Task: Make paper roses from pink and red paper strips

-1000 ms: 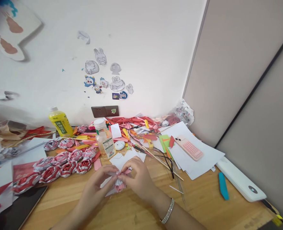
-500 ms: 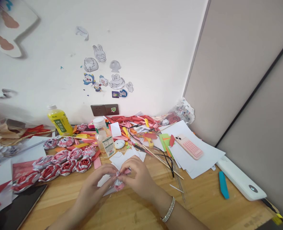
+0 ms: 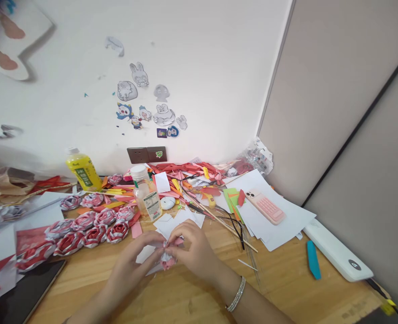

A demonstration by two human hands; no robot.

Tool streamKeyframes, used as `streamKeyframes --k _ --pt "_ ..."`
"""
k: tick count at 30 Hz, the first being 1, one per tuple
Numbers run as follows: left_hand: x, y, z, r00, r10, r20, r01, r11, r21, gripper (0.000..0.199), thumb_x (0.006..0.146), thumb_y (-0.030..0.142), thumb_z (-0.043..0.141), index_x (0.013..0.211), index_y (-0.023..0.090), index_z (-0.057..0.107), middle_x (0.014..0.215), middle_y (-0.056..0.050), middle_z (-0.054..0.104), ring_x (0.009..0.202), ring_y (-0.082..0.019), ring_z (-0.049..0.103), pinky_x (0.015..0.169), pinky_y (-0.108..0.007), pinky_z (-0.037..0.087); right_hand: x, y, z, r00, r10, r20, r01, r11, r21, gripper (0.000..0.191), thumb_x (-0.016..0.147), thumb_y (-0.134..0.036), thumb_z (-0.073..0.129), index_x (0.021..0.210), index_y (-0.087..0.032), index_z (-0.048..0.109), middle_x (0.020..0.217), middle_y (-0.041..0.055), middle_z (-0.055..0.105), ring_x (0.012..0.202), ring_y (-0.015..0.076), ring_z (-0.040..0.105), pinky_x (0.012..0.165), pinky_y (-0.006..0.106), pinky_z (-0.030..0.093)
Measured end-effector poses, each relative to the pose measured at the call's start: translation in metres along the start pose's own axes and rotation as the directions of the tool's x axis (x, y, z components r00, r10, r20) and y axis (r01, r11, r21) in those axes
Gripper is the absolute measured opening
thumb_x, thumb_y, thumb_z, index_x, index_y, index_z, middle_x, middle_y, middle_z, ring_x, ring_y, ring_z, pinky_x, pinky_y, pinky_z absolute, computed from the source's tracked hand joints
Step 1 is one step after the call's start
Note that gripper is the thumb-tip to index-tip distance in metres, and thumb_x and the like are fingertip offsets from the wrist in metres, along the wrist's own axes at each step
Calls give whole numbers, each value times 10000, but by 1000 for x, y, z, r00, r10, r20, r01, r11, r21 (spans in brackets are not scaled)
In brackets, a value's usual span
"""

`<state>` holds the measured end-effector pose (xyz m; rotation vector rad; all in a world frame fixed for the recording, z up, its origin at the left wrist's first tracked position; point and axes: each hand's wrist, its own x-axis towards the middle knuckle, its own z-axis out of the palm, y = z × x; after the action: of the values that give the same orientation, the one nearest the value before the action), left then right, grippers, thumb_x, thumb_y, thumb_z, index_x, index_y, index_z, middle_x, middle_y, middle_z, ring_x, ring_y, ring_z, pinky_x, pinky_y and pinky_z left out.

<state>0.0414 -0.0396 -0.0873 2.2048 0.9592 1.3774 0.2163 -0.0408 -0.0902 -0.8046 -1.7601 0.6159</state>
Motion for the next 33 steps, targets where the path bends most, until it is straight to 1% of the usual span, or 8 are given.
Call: streamKeyframes --k 6,12,21,24,26,27,30,33 --pt "0 -2 0 994 107 -16 -106 993 59 93 817 215 586 870 212 663 811 -54 723 773 -176 677 699 -268 540 1 -2 1 1000 7 -24 -7 1000 -16 88 768 -249 691 749 -209 615 745 9 633 744 160 565 699 285 448" --pt "2 -3 0 966 253 -62 -245 963 109 119 803 137 597 869 217 656 817 -53 710 797 -178 660 715 -293 532 1 -4 3 999 21 -49 -22 999 -25 78 769 -218 682 737 -206 612 724 5 616 728 158 566 697 288 449" --pt "1 -3 -1 960 270 -70 -260 957 126 142 767 88 627 826 217 621 789 -25 673 822 -171 609 757 -299 486 -2 -2 3 996 80 -50 -77 996 47 96 760 -243 694 732 -202 611 735 1 606 740 153 559 701 270 440" --pt "4 2 -3 989 147 -18 -146 988 47 74 798 163 601 740 207 606 690 -7 633 689 -147 593 652 -255 480 -3 -4 4 983 177 -37 -171 977 127 111 736 -249 709 724 -194 612 747 -3 599 747 146 557 713 264 437" --pt "7 5 -6 997 -31 71 33 999 -26 128 814 252 584 698 199 588 653 -1 609 625 -137 575 593 -236 465 -3 -4 6 953 302 10 -295 924 242 158 713 -291 723 725 -187 605 724 -12 588 702 135 552 664 252 444" --pt "8 5 -7 983 -125 133 135 989 -67 160 814 300 581 692 195 583 651 -1 602 616 -136 569 580 -232 459 -4 -4 7 929 367 49 -364 880 305 193 700 -322 730 730 -183 600 709 -18 582 666 126 546 624 242 440" --pt "10 0 -8 878 -331 345 410 893 -187 249 782 426 595 727 183 590 683 -4 596 648 -140 558 589 -232 449 -4 -2 10 844 507 175 -528 731 432 303 644 -401 762 733 -167 593 677 -29 578 580 96 517 542 210 399" --pt "8 -10 -5 777 -409 479 558 800 -221 326 738 494 624 737 170 587 684 3 586 646 -134 537 588 -230 428 -4 3 12 777 570 266 -626 651 429 343 588 -419 795 701 -155 608 667 -23 592 576 88 510 548 202 381"
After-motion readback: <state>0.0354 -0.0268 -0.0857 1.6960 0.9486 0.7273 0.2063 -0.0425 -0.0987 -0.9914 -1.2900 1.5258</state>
